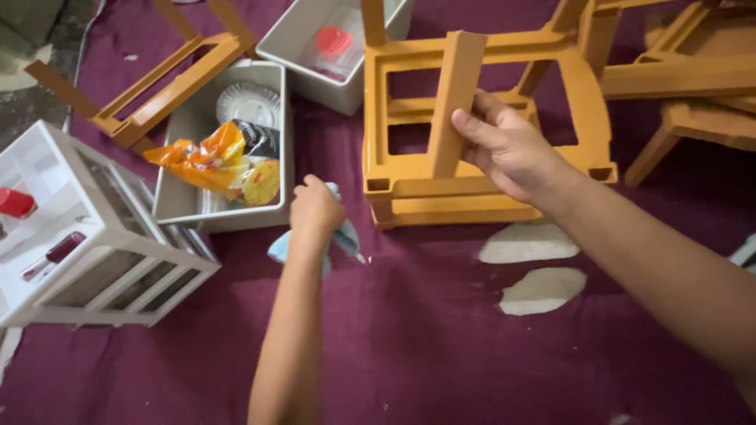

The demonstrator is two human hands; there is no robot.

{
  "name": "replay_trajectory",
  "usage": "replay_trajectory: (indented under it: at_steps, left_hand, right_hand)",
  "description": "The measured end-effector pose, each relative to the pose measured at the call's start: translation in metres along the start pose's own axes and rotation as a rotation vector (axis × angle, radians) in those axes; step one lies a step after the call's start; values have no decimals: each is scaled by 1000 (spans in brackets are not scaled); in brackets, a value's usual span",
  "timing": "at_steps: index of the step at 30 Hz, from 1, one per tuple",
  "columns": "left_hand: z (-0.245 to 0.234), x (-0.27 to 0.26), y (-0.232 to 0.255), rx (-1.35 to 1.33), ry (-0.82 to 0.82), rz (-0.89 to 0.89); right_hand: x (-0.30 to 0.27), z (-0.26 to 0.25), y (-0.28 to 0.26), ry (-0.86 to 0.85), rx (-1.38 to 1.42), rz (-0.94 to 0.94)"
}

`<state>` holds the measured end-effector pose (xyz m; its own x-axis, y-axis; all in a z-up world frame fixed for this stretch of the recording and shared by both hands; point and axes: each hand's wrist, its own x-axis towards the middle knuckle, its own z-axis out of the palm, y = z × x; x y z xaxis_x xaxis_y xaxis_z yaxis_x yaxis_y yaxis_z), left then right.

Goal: The person wipes a yellow plastic stool frame with a cloth, then inserts four legs into the frame sockets. They repeat this process for multiple stool frames, assembling them one by one on a maroon floor covering.

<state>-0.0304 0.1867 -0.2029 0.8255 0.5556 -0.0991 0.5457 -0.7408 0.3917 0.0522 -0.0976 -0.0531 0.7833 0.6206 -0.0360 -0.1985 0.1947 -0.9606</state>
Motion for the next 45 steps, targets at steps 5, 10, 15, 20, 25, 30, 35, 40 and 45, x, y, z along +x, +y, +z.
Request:
replay_trajectory:
  at_steps: [5,10,15,20,25,30,35,40,45]
  left_hand:
    - [61,19,-28,-155,17,44]
    - [31,29,-25,-314,186,252]
    - [-54,18,10,-681,66,486]
    - [-105,-11,38,-670,-209,751]
    - [-113,-23,43,-612,-319,699]
    - [-114,-24,41,-576,-320,685]
    - [-120,-36,51,-685,-362,883]
    - [-116,-43,64,-586,-299,616]
    - [-109,-29,45,-682,-282,806]
  right_hand:
    - [10,24,24,-50,-341,-139]
    - [20,41,54,-182,-422,-426]
    - [23,52,61,-100,-563,-392]
    - [21,59,51,-81,-672,-416]
    - [13,66,39,-53,-850,-482]
    - [14,67,33,-26,-867,-433]
    - [30,66,37,62,-805,-482]
    - [33,75,39,28,-278,-47]
    - [31,70,24,-169,-291,-37]
